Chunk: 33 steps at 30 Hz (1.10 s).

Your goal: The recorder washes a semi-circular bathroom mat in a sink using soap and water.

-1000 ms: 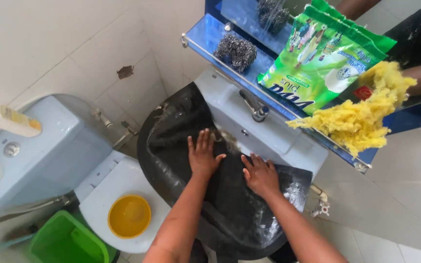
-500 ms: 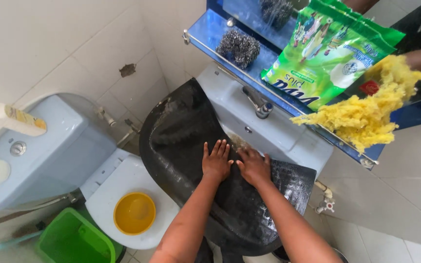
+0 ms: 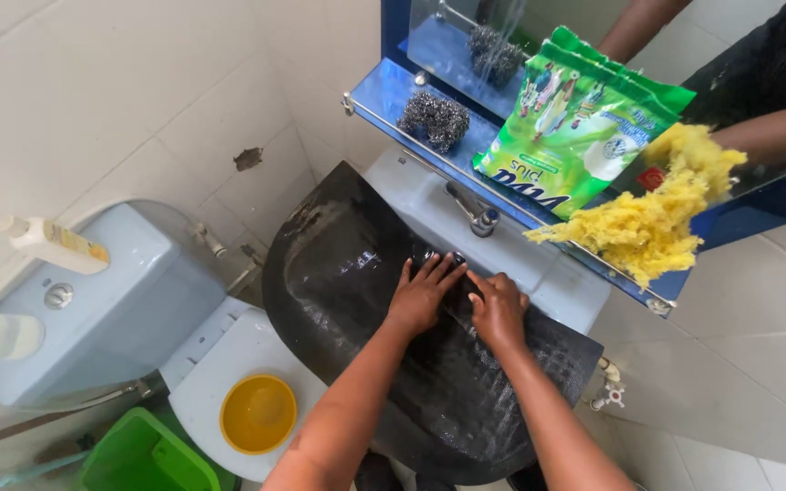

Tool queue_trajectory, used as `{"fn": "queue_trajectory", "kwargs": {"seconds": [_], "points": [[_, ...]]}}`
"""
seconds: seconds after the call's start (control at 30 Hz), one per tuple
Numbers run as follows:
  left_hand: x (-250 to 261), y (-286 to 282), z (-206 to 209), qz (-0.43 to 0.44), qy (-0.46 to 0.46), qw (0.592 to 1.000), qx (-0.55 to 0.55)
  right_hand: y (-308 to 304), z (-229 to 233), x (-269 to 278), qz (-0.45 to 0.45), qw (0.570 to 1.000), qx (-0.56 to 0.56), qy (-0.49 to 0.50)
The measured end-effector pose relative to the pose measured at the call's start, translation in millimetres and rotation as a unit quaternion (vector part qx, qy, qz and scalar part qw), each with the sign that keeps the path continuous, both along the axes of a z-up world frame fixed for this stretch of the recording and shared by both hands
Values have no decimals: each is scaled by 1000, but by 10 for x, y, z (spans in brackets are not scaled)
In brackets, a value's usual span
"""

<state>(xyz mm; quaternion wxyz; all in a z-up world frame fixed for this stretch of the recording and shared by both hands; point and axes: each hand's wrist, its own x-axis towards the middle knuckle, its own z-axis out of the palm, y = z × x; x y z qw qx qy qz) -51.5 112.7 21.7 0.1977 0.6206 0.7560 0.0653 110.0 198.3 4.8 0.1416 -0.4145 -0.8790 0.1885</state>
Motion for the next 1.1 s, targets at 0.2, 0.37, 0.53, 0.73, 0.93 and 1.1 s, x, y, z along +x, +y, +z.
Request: {"fn": "queue_trajectory", "kwargs": {"seconds": [0.2, 0.37, 0.53, 0.73, 0.93, 1.1], "points": [[-281, 106, 482, -30, 29, 996, 77, -171, 788, 101, -2, 998, -17, 67], [-806, 136, 589, -4, 86, 970, 229, -253, 1223, 74, -21, 996, 17, 81], [-987, -71, 1328, 6, 39, 973, 226, -378, 1745, 39, -8, 993, 54, 105], [-1229, -289, 1694, 14, 2, 972, 234, -570, 2176, -67, -19, 996, 41, 81], [-1325, -465, 2044, -24, 4, 968, 252, -764, 2526, -29, -8, 990, 86, 110], [-1200, -663, 2575, -45, -2, 962, 269, -854, 2821, 67, -35, 995, 53, 75]]}}
